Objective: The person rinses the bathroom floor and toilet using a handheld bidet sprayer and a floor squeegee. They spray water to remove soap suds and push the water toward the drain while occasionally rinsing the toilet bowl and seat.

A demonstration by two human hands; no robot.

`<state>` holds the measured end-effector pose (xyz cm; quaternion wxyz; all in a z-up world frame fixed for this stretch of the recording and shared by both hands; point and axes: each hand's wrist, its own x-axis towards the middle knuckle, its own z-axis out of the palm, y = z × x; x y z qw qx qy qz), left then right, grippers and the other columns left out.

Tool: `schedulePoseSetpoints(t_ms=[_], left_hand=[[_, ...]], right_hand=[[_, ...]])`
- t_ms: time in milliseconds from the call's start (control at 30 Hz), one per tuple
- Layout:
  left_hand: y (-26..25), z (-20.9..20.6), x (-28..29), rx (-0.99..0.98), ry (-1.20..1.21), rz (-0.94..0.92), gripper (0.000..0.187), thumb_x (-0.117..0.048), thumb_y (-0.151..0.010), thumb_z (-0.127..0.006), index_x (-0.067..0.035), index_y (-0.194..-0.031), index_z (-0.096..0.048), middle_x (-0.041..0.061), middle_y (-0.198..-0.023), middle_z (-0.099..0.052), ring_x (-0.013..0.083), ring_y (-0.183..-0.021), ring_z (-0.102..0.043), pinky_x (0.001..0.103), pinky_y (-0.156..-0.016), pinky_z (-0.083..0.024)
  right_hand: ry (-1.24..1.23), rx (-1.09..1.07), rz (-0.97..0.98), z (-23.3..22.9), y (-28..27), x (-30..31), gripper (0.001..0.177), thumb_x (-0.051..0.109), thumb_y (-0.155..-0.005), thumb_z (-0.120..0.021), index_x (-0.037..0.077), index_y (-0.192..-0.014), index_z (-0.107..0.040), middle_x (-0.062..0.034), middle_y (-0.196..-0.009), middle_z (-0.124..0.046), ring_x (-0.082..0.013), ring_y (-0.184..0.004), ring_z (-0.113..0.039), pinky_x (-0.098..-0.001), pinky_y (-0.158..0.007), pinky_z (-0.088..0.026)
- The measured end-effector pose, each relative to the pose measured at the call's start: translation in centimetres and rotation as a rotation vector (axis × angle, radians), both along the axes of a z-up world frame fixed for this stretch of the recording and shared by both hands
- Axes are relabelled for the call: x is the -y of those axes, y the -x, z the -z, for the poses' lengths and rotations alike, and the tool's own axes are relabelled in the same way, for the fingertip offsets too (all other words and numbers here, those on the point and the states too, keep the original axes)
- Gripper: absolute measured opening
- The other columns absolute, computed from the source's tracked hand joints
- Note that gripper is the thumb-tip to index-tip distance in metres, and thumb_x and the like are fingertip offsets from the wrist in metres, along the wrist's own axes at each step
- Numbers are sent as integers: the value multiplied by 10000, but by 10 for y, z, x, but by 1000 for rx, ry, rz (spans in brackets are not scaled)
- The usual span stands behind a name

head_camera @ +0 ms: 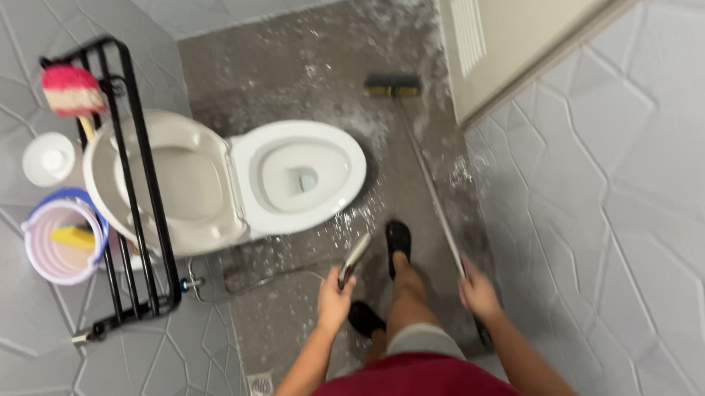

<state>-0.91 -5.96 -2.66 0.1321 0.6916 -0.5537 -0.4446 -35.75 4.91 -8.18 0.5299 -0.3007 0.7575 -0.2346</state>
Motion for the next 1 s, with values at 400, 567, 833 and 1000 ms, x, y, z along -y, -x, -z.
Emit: schedulePoseSetpoints(t_ms=[400,567,833,1000], left_hand=[[59,20,76,16,-143,-196,300,-238,-886,-727,-144,-1159,-649,133,-879,-633,288,-793,-628,430,-729,-508],[52,25,70,11,-102,-169,284,-206,-873,-755,-126,-1132,-669,142,-875,-619,257,-762,-617,417,-702,-511],[0,25,52,-149,-98,-32,244,-212,-886,-732,-89,-1081,-650,104,-699,-616,228,-624,-574,393,-606,-474],[-66,38,14,-222,92,180,309,-244,-902,-761,-75,-1119,-622,106,-776,-637,236,-679,-582,401,-640,-481]], right_hand=[[93,-314,-90,115,115,537,635,-25,-917,-580,99,-1524,-443,-245,-1057,-698,-299,-738,-696,-430,-663,-543],[2,-240,-139,127,125,522,499,-73,-940,-538,6,-1430,-583,-253,-923,-725,-303,-658,-715,-435,-612,-544],[-117,-304,-107,83,47,301,693,-30,-852,-573,155,-1515,-493,-212,-825,-741,-311,-668,-740,-430,-696,-600],[67,-249,-63,9,-60,45,501,37,-860,-501,127,-1337,-625,-179,-872,-714,-311,-658,-682,-436,-653,-554]])
